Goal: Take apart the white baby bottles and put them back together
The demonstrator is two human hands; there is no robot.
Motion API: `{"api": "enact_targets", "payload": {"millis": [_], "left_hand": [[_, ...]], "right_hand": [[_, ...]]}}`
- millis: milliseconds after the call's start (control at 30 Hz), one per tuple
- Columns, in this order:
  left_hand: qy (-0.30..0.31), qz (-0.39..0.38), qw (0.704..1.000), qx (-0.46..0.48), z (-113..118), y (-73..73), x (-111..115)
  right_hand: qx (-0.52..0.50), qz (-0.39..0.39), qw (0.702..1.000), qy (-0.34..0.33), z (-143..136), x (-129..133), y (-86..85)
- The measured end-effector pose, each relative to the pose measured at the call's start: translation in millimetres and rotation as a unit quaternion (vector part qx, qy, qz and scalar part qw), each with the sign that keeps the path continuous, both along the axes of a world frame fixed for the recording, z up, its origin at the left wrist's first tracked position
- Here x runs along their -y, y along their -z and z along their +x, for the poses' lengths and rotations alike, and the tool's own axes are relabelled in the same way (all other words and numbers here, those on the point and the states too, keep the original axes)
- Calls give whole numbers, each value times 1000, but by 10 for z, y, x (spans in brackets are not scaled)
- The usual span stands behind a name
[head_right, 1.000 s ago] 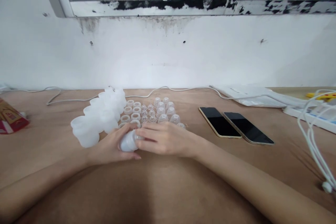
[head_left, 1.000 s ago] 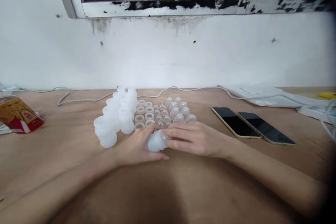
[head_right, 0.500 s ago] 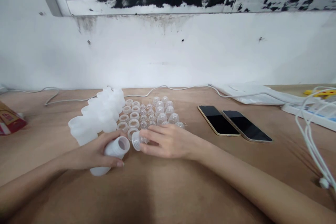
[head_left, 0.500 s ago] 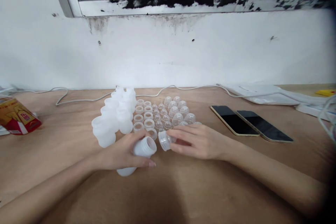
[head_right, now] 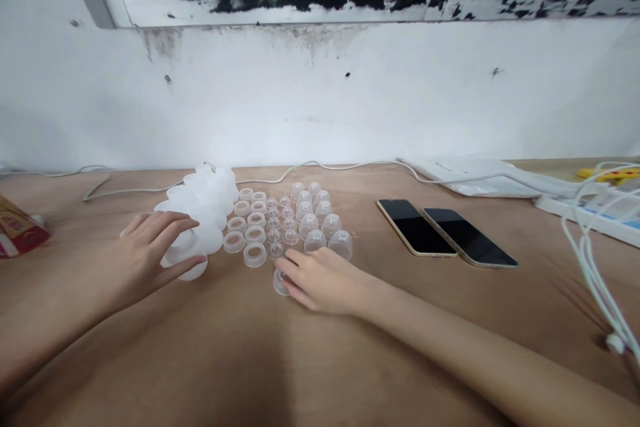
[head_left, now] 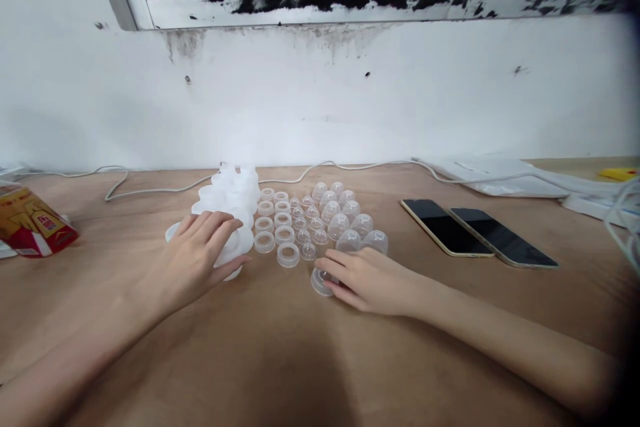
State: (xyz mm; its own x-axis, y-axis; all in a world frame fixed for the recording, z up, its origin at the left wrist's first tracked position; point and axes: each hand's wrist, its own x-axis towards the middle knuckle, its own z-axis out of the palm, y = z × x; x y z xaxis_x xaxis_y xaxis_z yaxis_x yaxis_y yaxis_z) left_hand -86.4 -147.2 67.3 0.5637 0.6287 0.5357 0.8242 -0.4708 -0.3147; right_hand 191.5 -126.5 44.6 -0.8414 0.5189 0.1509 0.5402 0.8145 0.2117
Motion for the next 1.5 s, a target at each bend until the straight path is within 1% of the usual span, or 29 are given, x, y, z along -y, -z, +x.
{"api": "enact_targets", "payload": {"millis": [100, 200, 333, 433, 533, 567, 633, 700, 733, 800, 867, 1000, 1067, 1200, 1267, 1367, 1433, 1500], "left_hand": [[6, 25, 1000, -7, -38, 10, -35], [15, 45, 999, -18, -67, 62, -76], [20, 100, 995, -6, -129, 117, -105], [22, 131, 990, 48, -189, 114, -72], [-14, 136, 976, 167, -253, 160, -24], [-30, 124, 969, 212, -276, 207, -17], [-50, 80, 952, 291, -328, 353, -26], [-57, 5, 937, 344, -375, 532, -62], [-52, -6, 925, 376, -390, 613, -84], [-50, -13, 916, 399, -392, 719, -119], [-47, -24, 917, 396, -359, 738, -129], [-36, -53, 922, 383, -274, 648, -103], [-31, -54, 923, 379, -263, 626, -99], [-25, -37, 930, 366, -289, 653, -129], [-26, -35, 937, 346, -300, 667, -154], [-47, -9, 953, 299, -300, 672, -194], [-62, 16, 961, 267, -297, 655, -209], [-64, 37, 963, 260, -294, 605, -194]], "right_hand": [[-2, -8, 1000, 4, -29, -8, 13], [-3, -17, 1000, 9, -54, -11, 14], [-7, -26, 1000, 10, -81, -5, 15], [-10, -33, 999, 11, -85, -7, 23], [-12, -37, 999, 12, -82, -18, 35], [-13, -38, 999, 10, -82, -21, 39], [-13, -37, 999, 6, -86, -26, 44], [-14, -37, 999, 3, -92, -28, 48], [-15, -36, 999, 3, -95, -28, 49], [-17, -37, 999, 4, -100, -26, 51], [-19, -38, 999, 4, -100, -23, 53], [-25, -46, 999, 6, -96, -19, 59], [-28, -50, 998, 7, -96, -22, 61], [-26, -59, 998, 9, -97, -33, 65], [-25, -61, 998, 8, -96, -34, 66], [-27, -59, 998, 9, -91, -27, 64], [-26, -60, 998, 10, -87, -22, 60], [-26, -62, 998, 13, -84, -20, 56]]}}
